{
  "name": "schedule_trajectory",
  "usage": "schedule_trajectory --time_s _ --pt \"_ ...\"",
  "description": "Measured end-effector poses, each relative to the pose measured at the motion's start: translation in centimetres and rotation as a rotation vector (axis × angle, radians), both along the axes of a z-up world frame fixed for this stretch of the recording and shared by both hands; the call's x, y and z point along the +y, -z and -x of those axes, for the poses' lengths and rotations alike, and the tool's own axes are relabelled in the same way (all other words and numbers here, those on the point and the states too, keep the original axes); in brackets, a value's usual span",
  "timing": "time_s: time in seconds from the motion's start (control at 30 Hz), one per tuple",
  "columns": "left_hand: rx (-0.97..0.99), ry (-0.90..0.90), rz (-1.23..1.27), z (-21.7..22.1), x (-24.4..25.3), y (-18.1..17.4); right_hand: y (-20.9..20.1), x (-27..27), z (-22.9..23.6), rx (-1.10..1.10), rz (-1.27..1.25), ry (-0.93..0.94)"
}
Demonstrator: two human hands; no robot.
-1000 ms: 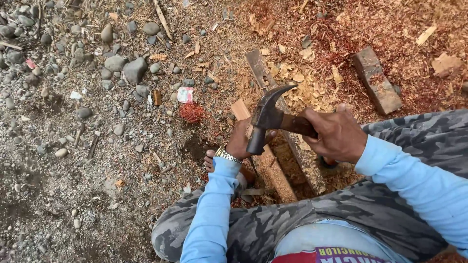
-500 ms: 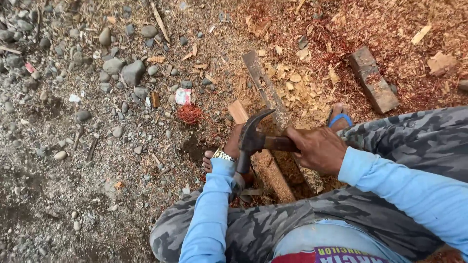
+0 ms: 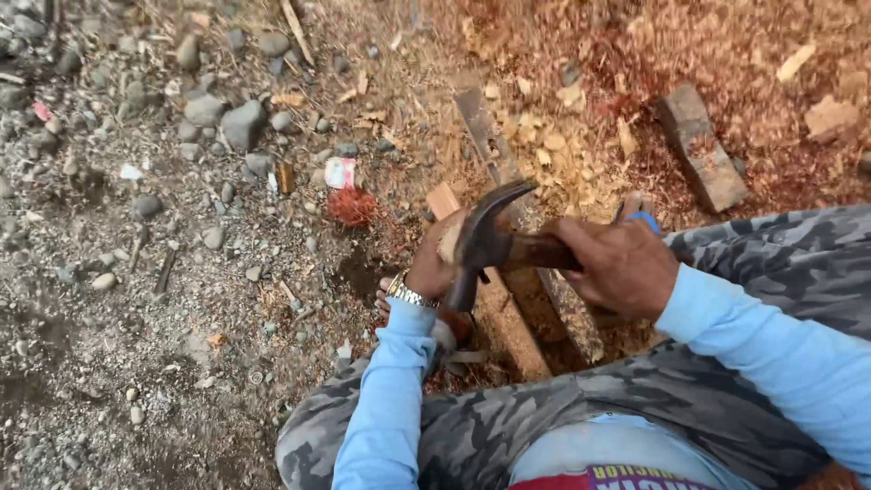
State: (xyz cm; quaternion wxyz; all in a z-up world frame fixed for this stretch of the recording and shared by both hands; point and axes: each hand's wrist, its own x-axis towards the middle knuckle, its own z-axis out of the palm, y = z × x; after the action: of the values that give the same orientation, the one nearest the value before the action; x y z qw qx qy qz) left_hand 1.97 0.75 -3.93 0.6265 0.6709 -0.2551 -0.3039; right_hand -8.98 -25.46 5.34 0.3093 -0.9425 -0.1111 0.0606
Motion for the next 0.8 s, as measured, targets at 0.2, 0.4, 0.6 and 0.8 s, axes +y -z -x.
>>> schedule_trajectory --time_s 0.2,0.4,0.6,0.8 --pt "0.011 -0.054 -0.103 0.3 0.4 1.6 1.0 -0.6 -0.2 -0.072 -0.138 0.109" --pt "0.057 0.055 -0.030 1.6 -0.7 0.4 0.9 -0.1 -0.1 0.052 -0.152 0.106" --pt "0.330 -0.001 -0.099 2.7 2.0 11.3 0.7 0.9 -0.3 0.079 -0.292 -0.029" --pt "0.417 -0.037 -0.197 3.4 2.1 11.1 2.7 1.1 0.2 0.458 0.042 -0.115"
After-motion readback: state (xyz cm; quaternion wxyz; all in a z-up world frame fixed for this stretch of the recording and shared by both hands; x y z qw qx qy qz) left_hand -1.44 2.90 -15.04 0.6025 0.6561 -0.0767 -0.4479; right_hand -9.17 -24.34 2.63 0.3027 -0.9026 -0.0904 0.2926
